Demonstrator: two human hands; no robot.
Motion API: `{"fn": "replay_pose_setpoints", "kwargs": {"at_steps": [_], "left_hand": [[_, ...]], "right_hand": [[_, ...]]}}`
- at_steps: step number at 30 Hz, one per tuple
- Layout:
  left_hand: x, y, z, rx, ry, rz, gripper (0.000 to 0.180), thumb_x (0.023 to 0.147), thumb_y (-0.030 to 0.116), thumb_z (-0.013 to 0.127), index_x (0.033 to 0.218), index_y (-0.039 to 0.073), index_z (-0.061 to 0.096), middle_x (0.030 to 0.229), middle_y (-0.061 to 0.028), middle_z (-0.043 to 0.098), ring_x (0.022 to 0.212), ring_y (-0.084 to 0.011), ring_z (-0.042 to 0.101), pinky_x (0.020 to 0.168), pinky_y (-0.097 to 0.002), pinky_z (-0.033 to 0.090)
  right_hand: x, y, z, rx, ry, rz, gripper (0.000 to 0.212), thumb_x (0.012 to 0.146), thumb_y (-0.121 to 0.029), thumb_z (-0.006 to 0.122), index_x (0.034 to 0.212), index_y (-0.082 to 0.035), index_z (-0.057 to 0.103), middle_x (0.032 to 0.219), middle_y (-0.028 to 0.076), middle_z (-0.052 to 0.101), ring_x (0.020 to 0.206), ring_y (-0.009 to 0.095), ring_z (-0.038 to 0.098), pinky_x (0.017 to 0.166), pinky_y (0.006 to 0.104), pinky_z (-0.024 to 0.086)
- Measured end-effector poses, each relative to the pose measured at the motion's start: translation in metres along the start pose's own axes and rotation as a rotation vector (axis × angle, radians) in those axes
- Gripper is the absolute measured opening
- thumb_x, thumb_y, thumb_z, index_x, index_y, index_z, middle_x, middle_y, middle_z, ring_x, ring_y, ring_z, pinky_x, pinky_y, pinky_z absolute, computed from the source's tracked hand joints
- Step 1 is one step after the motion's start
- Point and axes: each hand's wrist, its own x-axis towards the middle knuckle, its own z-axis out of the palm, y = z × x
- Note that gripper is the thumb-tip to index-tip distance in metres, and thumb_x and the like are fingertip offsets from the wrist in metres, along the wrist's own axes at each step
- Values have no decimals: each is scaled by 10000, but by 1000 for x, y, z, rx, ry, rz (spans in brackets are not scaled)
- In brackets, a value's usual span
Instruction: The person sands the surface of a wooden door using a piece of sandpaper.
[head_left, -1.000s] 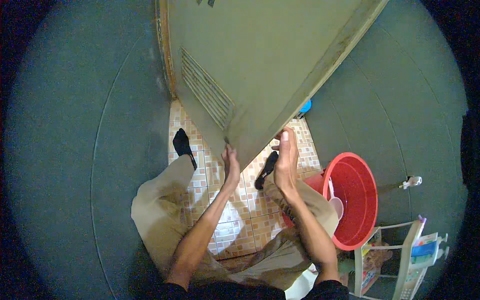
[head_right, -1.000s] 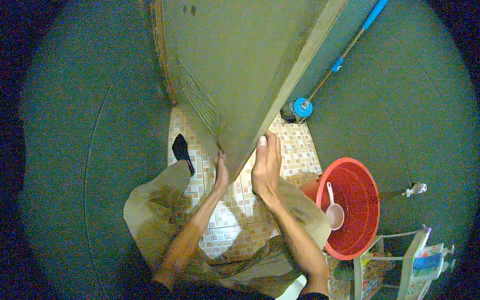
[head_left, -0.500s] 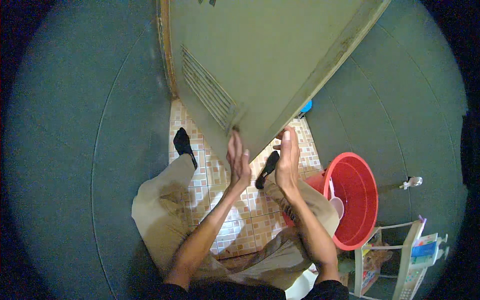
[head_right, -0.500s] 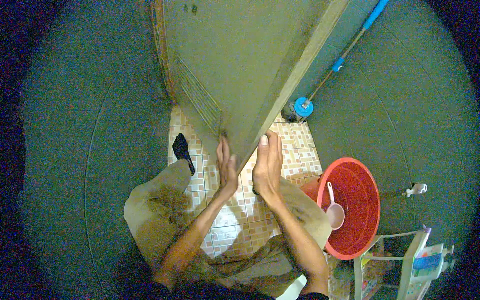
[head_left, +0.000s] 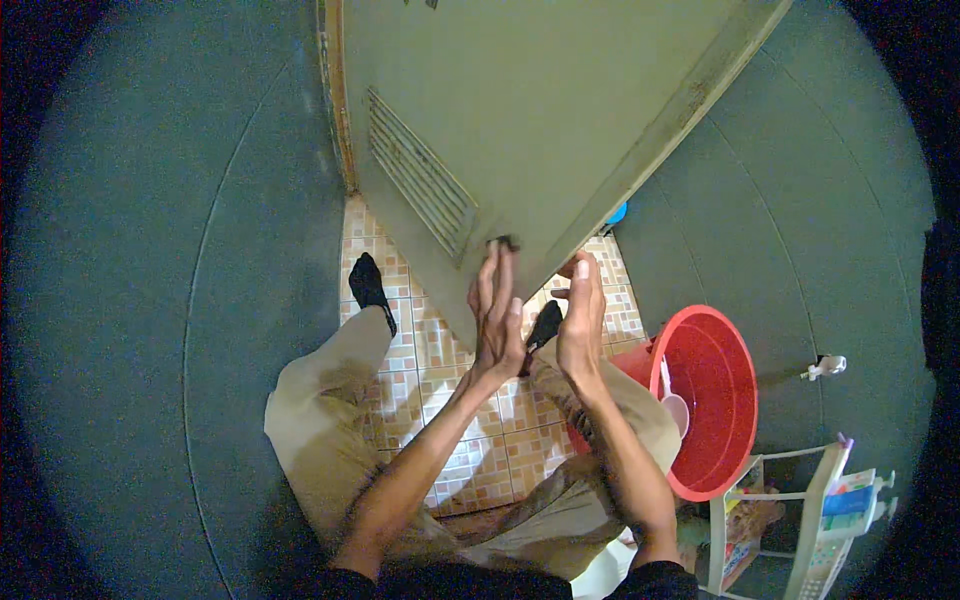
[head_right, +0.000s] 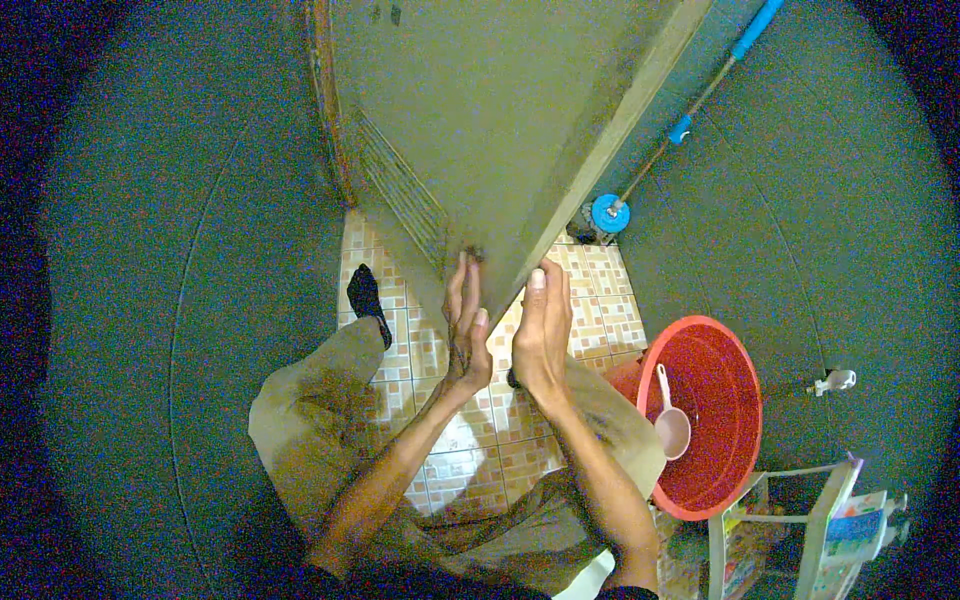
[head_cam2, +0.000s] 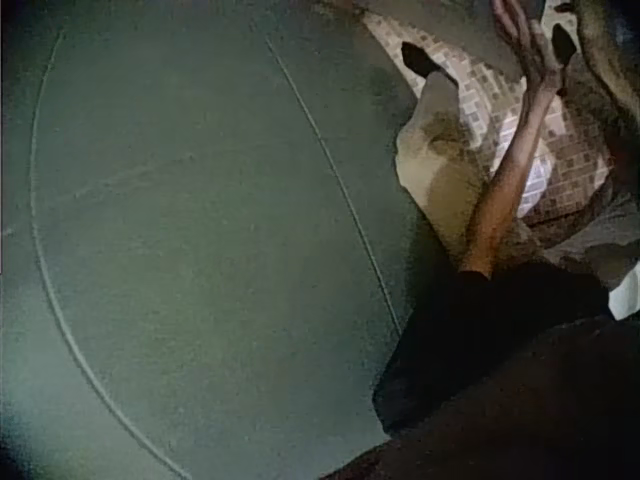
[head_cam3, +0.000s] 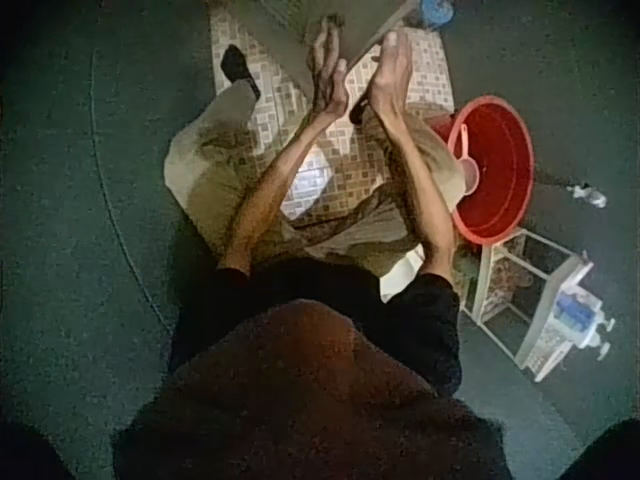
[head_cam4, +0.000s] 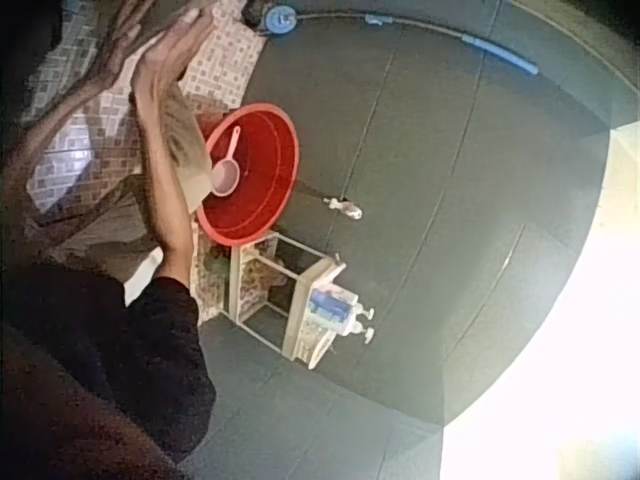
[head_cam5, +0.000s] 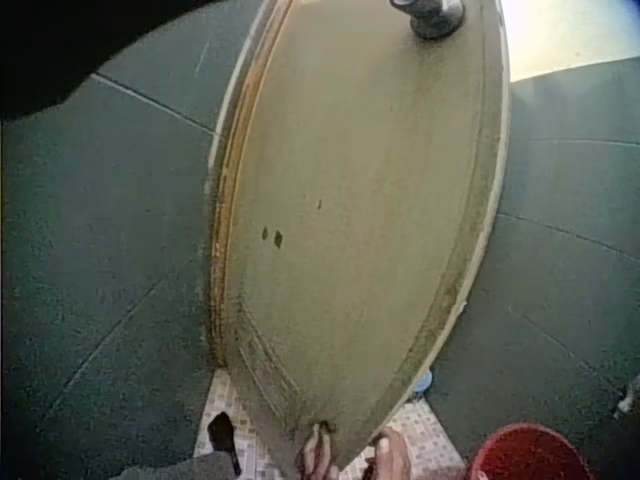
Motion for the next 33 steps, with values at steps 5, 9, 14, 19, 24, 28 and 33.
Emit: {"fn": "replay_pose_setpoints", "kwargs": {"at_steps": [5,9,14,19,24,28,33], "left_hand": [[-35,-109,-5,-502,187,-882,666,1047,342,374,1589,-31,271,1627,-271,248,1512,-387,253,1224,-452,208],[-21,-63,10,-239,136,-617,656,1056,344,375,1586,-31,284,1630,-273,249,1514,-389,255,1222,-451,211],[13,23,-3,66,19,-5,655,1065,329,278,1595,-55,235,1642,-264,247,1530,-400,225,1248,-463,141],[-2,-7,-2,143,23,86,655,1056,325,319,1599,-32,238,1642,-267,235,1514,-418,242,1223,-492,180],[-23,-71,-9,-141,58,-706,710,1072,439,299,1594,-36,229,1632,-251,245,1506,-415,243,1221,-501,197],[-12,-51,2,-31,24,-732,796,1065,532,342,1603,-32,186,1637,-250,197,1511,-418,219,1229,-502,182],[5,-47,5,-286,82,-796,1157,911,782,501,1624,-2,37,1653,-269,45,1549,-398,74,1249,-507,123]], "right_hand": [[1,-10,10,1,-26,-30,610,1097,-504,260,1252,-1,570,1178,141,621,1125,258,585,904,410,480],[0,-4,4,-11,-13,-24,609,1099,-502,264,1247,3,570,1176,141,620,1124,253,585,905,400,475],[2,-1,0,-12,9,-27,604,1099,-497,269,1244,4,573,1167,143,628,1109,256,595,904,406,475],[0,-3,3,-23,-9,-40,593,1099,-488,276,1236,1,583,1162,147,643,1102,263,606,903,408,475],[0,-14,6,42,-19,-63,487,1107,-360,298,1201,49,546,1084,230,558,1022,375,539,961,434,411],[0,-10,6,31,-4,-50,476,1107,-353,312,1194,50,548,1083,224,560,1019,370,538,958,429,413],[-1,-12,4,50,-27,-21,487,1101,-353,317,1192,64,550,1068,221,578,1009,351,556,948,420,425]]}}
